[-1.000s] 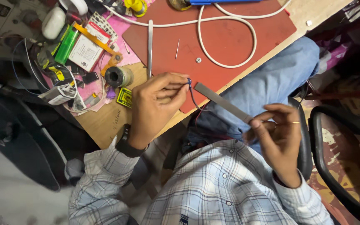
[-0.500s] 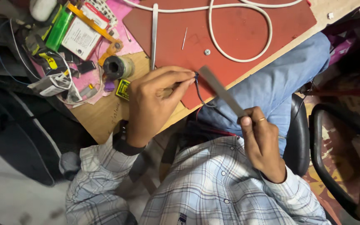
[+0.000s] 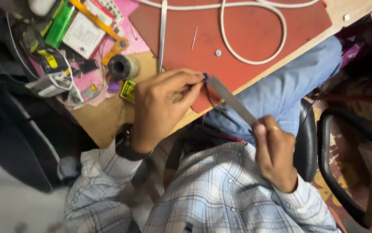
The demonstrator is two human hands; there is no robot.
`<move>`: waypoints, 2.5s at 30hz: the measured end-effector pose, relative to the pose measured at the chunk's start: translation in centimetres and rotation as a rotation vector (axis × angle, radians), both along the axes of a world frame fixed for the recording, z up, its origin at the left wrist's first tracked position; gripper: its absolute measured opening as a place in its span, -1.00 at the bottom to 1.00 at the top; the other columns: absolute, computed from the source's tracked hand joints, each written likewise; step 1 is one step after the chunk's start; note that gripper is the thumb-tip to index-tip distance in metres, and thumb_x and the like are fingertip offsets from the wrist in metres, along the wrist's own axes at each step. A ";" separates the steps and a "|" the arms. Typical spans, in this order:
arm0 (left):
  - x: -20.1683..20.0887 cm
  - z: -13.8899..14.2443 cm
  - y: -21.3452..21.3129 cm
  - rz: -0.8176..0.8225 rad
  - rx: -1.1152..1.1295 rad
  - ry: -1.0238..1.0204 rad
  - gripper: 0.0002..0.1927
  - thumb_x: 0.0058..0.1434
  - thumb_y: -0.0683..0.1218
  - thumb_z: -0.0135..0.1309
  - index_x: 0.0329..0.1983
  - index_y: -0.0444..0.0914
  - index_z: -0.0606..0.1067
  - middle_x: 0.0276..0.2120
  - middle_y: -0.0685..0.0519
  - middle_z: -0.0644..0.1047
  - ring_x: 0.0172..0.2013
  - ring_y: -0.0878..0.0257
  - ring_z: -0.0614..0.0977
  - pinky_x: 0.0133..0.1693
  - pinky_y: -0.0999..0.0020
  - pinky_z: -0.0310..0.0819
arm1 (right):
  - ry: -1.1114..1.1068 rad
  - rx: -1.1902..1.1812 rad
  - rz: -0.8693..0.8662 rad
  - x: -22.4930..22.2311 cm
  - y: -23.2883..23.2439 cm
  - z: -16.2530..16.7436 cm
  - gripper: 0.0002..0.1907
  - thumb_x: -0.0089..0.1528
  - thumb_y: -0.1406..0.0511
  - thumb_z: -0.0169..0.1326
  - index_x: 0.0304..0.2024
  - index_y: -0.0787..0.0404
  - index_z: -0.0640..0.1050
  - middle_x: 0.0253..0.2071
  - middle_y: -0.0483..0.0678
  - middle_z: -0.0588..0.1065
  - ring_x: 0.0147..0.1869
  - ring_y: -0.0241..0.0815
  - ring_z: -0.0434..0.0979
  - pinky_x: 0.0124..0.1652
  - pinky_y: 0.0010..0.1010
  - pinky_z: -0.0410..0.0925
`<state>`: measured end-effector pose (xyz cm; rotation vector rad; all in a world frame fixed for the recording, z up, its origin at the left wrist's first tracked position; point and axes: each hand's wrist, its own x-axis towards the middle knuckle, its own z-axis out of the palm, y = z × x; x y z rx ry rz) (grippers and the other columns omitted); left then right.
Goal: The person works on a small blue electronic component with wires at a cluttered repair bench. They use a metal file to scrape the component, then use pliers to cut a wire. The person also handles a roll of solder and a small plastic bag containing parts.
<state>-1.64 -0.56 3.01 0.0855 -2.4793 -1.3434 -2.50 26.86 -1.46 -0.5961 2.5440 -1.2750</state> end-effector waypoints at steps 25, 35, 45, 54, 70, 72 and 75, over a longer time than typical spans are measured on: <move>-0.4 0.5 0.0 -0.059 -0.174 -0.018 -0.86 0.32 -0.26 0.25 -0.08 -0.33 0.58 -0.20 -0.02 0.63 -0.24 0.11 0.70 -0.22 0.29 0.61 | -0.255 -0.421 -0.008 -6.5 -10.0 1.4 -0.94 0.38 0.50 0.23 -0.17 0.44 0.59 -0.38 -0.13 0.52 -0.29 -0.49 0.44 -0.33 -0.60 0.34; -1.1 -0.7 -0.3 0.005 0.309 -0.193 -0.89 0.36 -0.30 0.20 -0.08 -0.42 0.61 -0.15 0.00 0.67 -0.19 0.32 0.74 -0.16 0.49 0.73 | -0.132 -0.257 -0.007 -7.3 -10.5 2.4 -0.89 0.29 0.51 0.24 -0.14 0.43 0.60 -0.44 -0.17 0.50 -0.37 -0.53 0.39 -0.40 -0.64 0.26; -2.0 -0.8 -0.2 0.019 0.300 -0.239 -0.88 0.31 -0.29 0.25 -0.09 -0.37 0.64 -0.18 0.02 0.66 -0.23 0.33 0.74 -0.19 0.54 0.70 | -0.206 -0.411 -0.082 -6.3 -7.6 1.0 -0.83 0.43 0.51 0.18 0.05 0.41 0.51 -0.34 -0.21 0.46 -0.33 -0.57 0.31 -0.39 -0.73 0.15; -2.3 -0.7 -0.4 -0.070 0.248 -0.248 -0.87 0.33 -0.31 0.24 -0.07 -0.38 0.60 -0.14 0.02 0.64 -0.13 0.31 0.76 -0.15 0.52 0.74 | -0.211 -0.422 -0.173 -4.3 -2.6 -0.9 -0.85 0.52 0.40 0.11 -0.01 0.37 0.40 -0.29 -0.20 0.44 -0.37 -0.53 0.28 -0.36 -0.71 0.16; -1.3 -1.5 -0.3 -0.117 0.128 -0.132 -0.81 0.36 -0.37 0.14 0.02 -0.42 0.54 -0.08 -0.05 0.60 -0.12 0.27 0.75 -0.15 0.50 0.73 | -0.036 0.033 0.062 -3.0 0.4 -0.7 -0.74 0.47 0.37 -0.07 -0.31 0.37 0.48 -0.67 -0.05 0.33 -0.67 -0.22 0.33 -0.55 -0.37 0.18; -1.2 -1.4 -0.3 -0.108 0.089 -0.122 -0.82 0.36 -0.34 0.20 0.00 -0.39 0.56 -0.11 -0.03 0.61 -0.15 0.27 0.75 -0.17 0.49 0.72 | 0.141 -0.082 0.084 -3.0 0.3 -0.2 -0.73 0.51 0.33 -0.15 -0.22 0.36 0.46 -0.57 -0.07 0.36 -0.61 -0.22 0.39 -0.52 -0.41 0.22; -0.9 -1.3 -0.1 -0.095 0.093 -0.135 -0.83 0.36 -0.34 0.17 0.00 -0.38 0.56 -0.11 -0.03 0.60 -0.16 0.27 0.75 -0.17 0.49 0.73 | 0.102 0.044 0.161 -2.9 0.2 0.5 -0.68 0.54 0.30 -0.16 -0.25 0.35 0.45 -0.58 -0.03 0.34 -0.57 -0.12 0.37 -0.48 -0.33 0.20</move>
